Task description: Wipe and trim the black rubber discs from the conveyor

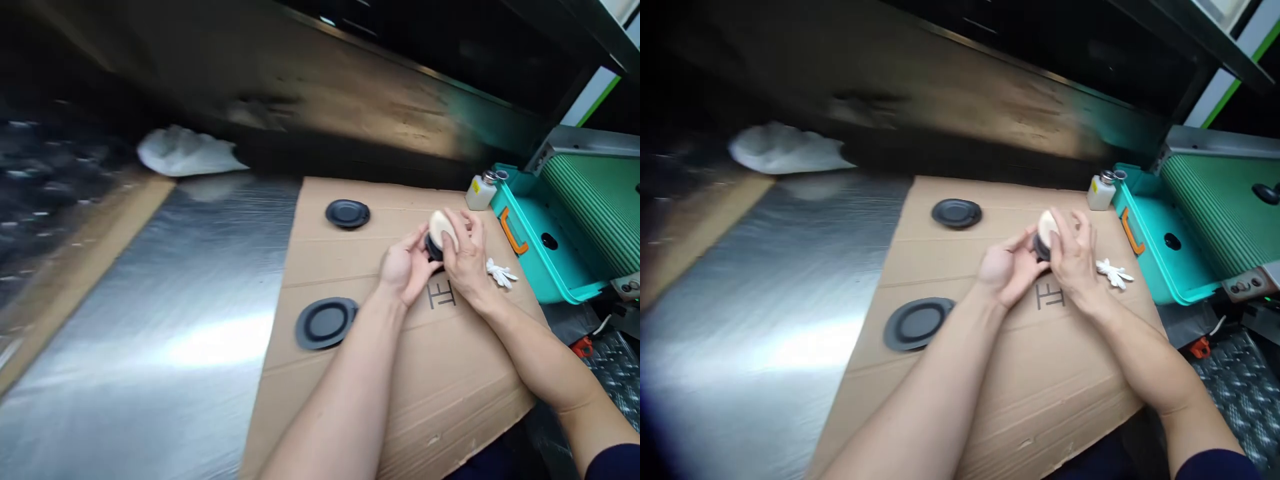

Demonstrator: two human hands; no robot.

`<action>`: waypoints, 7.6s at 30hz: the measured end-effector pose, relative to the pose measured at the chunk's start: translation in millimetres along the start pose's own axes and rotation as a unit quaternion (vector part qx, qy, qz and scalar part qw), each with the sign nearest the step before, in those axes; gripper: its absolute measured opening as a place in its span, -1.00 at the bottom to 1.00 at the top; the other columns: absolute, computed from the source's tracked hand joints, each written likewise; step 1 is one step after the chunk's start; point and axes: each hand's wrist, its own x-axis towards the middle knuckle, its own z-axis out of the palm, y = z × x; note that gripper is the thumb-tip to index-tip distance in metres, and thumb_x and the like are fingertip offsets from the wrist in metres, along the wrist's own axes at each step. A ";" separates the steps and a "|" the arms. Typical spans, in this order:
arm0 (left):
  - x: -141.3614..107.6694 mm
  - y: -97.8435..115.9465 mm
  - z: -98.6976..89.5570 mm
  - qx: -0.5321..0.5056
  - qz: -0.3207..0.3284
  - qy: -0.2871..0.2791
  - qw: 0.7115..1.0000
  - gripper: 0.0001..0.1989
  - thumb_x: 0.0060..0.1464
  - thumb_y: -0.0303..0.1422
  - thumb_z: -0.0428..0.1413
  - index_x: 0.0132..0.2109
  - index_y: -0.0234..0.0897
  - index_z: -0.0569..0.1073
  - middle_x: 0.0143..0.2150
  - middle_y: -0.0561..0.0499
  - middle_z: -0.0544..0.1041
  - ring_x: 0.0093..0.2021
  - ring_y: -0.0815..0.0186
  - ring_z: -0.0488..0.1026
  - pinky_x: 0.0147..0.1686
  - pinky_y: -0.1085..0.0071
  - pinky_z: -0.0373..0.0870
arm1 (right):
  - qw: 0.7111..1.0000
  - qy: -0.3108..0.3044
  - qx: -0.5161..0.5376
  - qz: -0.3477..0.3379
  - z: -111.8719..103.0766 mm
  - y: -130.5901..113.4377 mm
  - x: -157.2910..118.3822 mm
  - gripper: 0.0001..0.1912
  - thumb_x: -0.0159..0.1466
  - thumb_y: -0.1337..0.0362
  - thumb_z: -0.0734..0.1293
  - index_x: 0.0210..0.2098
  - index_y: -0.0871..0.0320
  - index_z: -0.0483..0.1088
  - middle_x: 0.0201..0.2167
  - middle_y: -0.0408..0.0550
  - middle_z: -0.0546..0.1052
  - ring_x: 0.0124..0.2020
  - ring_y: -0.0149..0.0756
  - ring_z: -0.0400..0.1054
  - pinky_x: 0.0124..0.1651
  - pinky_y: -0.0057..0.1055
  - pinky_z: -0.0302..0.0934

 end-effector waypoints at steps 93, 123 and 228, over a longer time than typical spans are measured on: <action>13.2 -17.9 -22.4 0.079 0.065 0.026 0.994 -0.71 0.32 -0.36 -0.05 -0.07 -0.41 0.53 0.00 -0.26 0.58 0.06 0.12 0.51 0.11 0.16 0.44 | 0.943 -0.279 -0.124 0.135 -24.9 -18.9 7.9 -0.53 0.48 0.00 0.03 0.03 0.18 0.38 -0.19 0.18 0.59 -0.12 -0.08 0.51 -0.04 -0.26 0.25; 18.6 -25.2 -23.3 0.117 0.111 0.063 0.985 -0.80 0.28 -0.42 0.02 -0.15 -0.44 0.51 -0.09 -0.27 0.62 0.03 0.08 0.56 0.08 0.12 0.48 | 0.942 -0.263 -0.116 0.175 -26.1 -17.9 17.7 -0.57 0.44 0.12 0.10 -0.02 0.28 0.45 -0.18 0.28 0.59 -0.12 -0.03 0.52 -0.07 -0.25 0.29; -7.2 -29.7 -0.4 0.501 0.032 0.119 0.857 -0.15 0.05 0.36 -0.29 -0.51 -0.30 0.47 -0.64 -0.12 0.48 -0.73 0.31 0.36 -0.76 0.45 0.18 | 0.957 -0.280 0.046 -0.062 -43.7 18.5 20.5 -0.83 0.22 0.38 0.26 -0.35 0.14 0.50 -0.42 -0.11 0.56 -0.38 -0.36 0.34 -0.27 -0.48 0.08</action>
